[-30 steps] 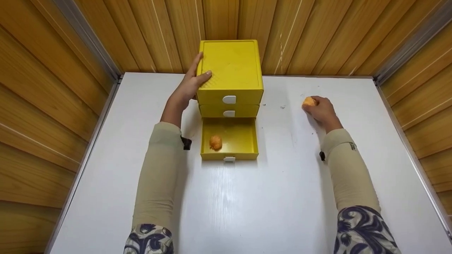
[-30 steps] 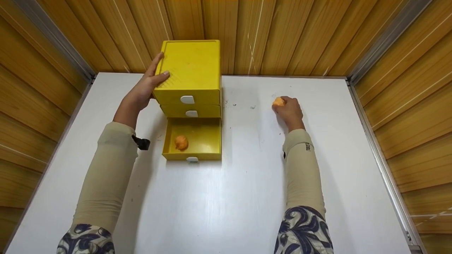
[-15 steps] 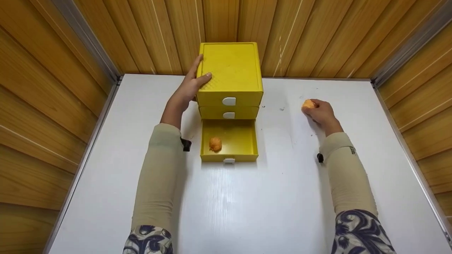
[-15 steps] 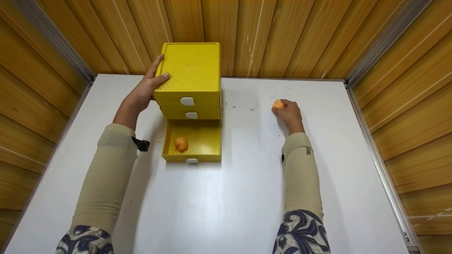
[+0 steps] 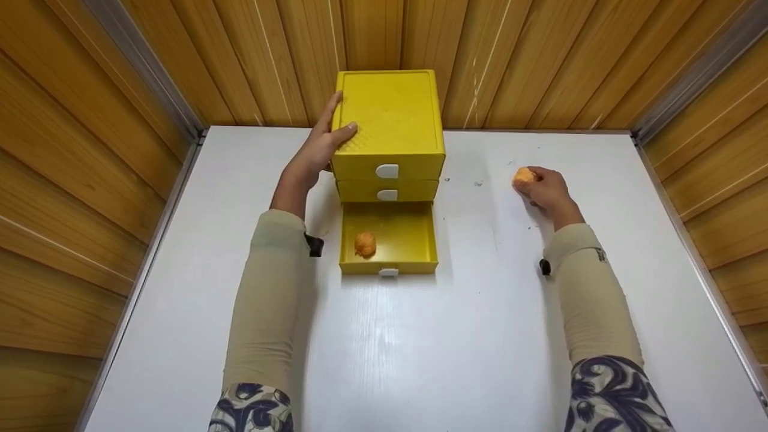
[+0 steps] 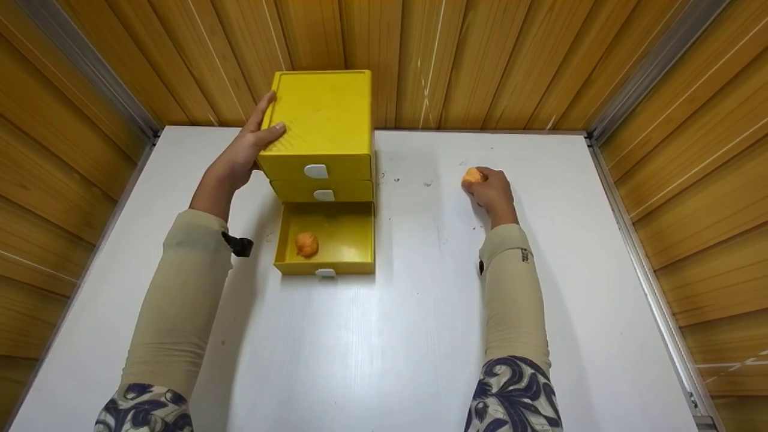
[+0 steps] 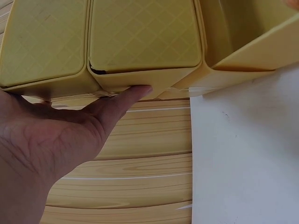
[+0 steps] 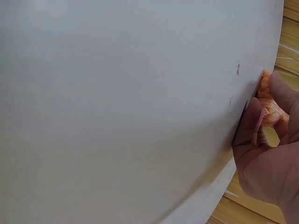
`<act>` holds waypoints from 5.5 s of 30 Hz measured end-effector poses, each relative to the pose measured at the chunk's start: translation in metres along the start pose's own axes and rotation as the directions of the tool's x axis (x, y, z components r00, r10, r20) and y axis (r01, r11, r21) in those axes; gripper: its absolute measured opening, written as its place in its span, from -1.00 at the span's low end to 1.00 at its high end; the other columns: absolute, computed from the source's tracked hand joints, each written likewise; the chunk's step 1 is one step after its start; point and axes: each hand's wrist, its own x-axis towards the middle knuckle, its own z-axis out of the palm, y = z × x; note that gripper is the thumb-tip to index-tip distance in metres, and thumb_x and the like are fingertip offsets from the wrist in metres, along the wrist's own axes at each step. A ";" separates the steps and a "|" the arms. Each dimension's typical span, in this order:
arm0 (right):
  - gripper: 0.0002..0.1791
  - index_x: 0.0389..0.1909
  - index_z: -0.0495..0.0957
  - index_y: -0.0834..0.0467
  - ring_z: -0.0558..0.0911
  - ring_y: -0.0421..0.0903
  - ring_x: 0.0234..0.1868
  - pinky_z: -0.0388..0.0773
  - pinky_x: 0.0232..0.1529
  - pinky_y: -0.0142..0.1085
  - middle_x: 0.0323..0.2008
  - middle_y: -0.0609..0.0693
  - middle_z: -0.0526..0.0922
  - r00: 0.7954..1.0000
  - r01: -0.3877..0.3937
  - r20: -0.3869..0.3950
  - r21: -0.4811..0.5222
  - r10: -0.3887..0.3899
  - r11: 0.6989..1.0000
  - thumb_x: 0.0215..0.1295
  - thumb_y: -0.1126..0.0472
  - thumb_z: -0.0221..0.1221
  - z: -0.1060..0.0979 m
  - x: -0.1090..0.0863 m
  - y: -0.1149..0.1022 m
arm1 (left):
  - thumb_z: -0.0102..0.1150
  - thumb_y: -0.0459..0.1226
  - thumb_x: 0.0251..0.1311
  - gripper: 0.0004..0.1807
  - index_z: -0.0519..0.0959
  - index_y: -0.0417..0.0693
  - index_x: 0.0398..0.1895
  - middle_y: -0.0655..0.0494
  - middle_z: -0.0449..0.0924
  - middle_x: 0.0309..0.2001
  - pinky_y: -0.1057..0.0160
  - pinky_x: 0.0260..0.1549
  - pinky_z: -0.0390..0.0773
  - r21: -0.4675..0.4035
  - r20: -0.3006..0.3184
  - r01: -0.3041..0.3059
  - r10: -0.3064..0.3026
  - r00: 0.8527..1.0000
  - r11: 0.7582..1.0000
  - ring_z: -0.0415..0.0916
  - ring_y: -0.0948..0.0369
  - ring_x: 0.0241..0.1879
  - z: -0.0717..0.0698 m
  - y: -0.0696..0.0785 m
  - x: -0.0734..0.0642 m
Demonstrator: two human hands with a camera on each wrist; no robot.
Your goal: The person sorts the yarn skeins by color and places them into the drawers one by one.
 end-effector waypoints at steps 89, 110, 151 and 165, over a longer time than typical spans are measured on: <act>-0.50 0.27 0.70 0.00 0.57 -0.08 -0.18 0.55 -0.16 -0.43 -0.03 0.05 0.64 0.864 0.503 0.057 -0.032 -0.501 0.864 0.31 0.11 0.50 0.082 -0.162 -0.014 | 0.07 0.17 0.51 -0.12 -0.24 0.92 0.65 0.26 -0.40 0.80 -0.17 0.46 0.32 -0.022 0.009 0.004 -0.004 1.000 1.000 0.12 -0.01 0.62 0.003 -0.004 0.005; -0.54 0.21 0.72 0.05 0.60 -0.10 -0.16 0.57 -0.18 -0.39 -0.05 0.03 0.69 0.745 0.651 0.195 -0.002 -0.638 0.759 0.30 0.09 0.50 0.136 -0.170 -0.070 | 0.08 0.17 0.49 -0.12 -0.22 0.94 0.64 0.26 -0.38 0.80 -0.20 0.49 0.32 -0.020 -0.003 0.002 -0.002 1.000 1.000 0.08 -0.01 0.65 0.004 -0.004 0.003; -0.64 0.11 0.79 0.01 0.70 -0.05 -0.08 0.64 0.01 -0.08 -0.14 -0.04 0.82 0.666 0.740 0.467 -0.313 -0.582 0.595 0.45 -0.08 0.34 0.206 -0.159 -0.104 | 0.09 0.18 0.48 -0.13 -0.21 0.96 0.63 0.31 -0.35 0.80 -0.16 0.50 0.34 -0.016 -0.005 0.028 -0.028 1.000 0.999 0.10 0.04 0.66 0.005 -0.001 0.005; -0.64 0.12 0.77 0.12 0.75 0.00 -0.04 0.70 0.01 -0.06 -0.04 0.03 0.85 0.562 0.827 0.407 -0.297 -0.720 0.478 0.55 -0.02 0.23 0.200 -0.168 -0.092 | 0.10 0.20 0.46 -0.11 -0.22 0.97 0.63 0.27 -0.34 0.80 -0.14 0.43 0.43 -0.029 -0.004 0.017 -0.017 1.000 0.999 0.25 0.01 0.58 0.004 -0.002 0.007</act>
